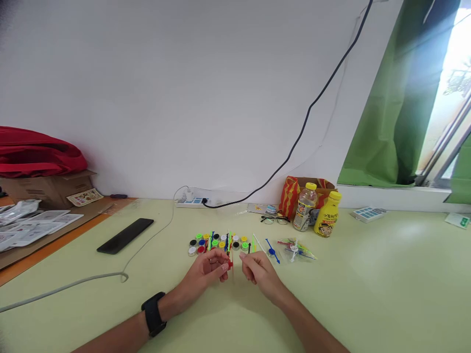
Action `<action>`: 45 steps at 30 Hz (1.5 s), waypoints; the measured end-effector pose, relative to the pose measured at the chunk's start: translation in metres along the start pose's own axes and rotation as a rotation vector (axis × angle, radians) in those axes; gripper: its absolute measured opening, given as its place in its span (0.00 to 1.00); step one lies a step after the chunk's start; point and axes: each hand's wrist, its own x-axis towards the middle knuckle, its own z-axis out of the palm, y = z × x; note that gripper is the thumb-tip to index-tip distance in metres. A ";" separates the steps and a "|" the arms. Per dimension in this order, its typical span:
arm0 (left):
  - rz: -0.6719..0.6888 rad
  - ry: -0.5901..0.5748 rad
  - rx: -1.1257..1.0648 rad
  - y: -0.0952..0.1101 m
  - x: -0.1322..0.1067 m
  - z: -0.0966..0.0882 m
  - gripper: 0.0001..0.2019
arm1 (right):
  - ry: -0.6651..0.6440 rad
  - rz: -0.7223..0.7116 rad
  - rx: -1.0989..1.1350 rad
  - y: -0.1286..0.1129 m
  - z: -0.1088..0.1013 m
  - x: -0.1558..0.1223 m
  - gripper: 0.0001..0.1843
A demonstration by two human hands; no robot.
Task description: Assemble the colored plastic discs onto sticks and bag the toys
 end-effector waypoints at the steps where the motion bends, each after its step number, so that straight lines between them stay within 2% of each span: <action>1: 0.002 -0.003 0.000 0.000 0.000 0.000 0.15 | 0.001 0.002 0.025 -0.001 0.001 0.000 0.31; 3: 0.006 -0.009 0.005 0.000 0.000 0.000 0.14 | -0.006 0.004 0.090 -0.003 0.004 -0.001 0.25; 6: 0.013 -0.031 0.007 0.001 0.000 -0.001 0.14 | -0.036 0.015 0.159 -0.006 0.009 -0.002 0.21; 12: 0.014 -0.029 -0.001 -0.001 0.001 -0.001 0.14 | -0.034 0.023 0.134 -0.002 0.012 -0.003 0.21; 15: 0.009 -0.017 -0.006 0.000 0.001 -0.001 0.14 | 0.001 0.007 0.080 -0.002 0.011 -0.004 0.24; 17: 0.014 -0.015 -0.008 0.001 0.001 0.000 0.14 | 0.034 -0.010 0.012 -0.001 0.010 -0.003 0.22; 18: 0.015 -0.012 -0.007 0.001 0.000 0.000 0.14 | 0.051 -0.006 -0.034 -0.001 0.009 -0.003 0.23; 20: 0.014 -0.004 -0.007 0.002 0.000 0.000 0.15 | 0.088 0.035 -0.125 0.001 0.006 -0.001 0.35; 22: 0.007 0.004 -0.005 0.001 0.000 0.000 0.15 | 0.114 0.075 -0.169 0.001 0.003 0.001 0.40; 28: 0.007 -0.022 0.000 0.000 -0.001 -0.002 0.14 | 0.018 0.042 0.051 -0.009 0.006 0.000 0.27; 34: 0.030 -0.025 0.001 0.002 0.001 -0.001 0.15 | -0.045 0.046 0.136 -0.010 0.010 -0.002 0.23; 40: 0.032 -0.023 -0.010 0.003 0.000 0.001 0.15 | -0.006 0.049 0.098 -0.006 0.010 -0.002 0.27; 42: 0.030 -0.017 -0.012 0.003 0.000 0.001 0.16 | 0.021 0.040 0.018 -0.004 0.009 -0.002 0.25; 45: 0.015 0.008 -0.008 0.002 0.000 0.000 0.16 | 0.018 0.074 -0.139 -0.002 0.006 -0.001 0.39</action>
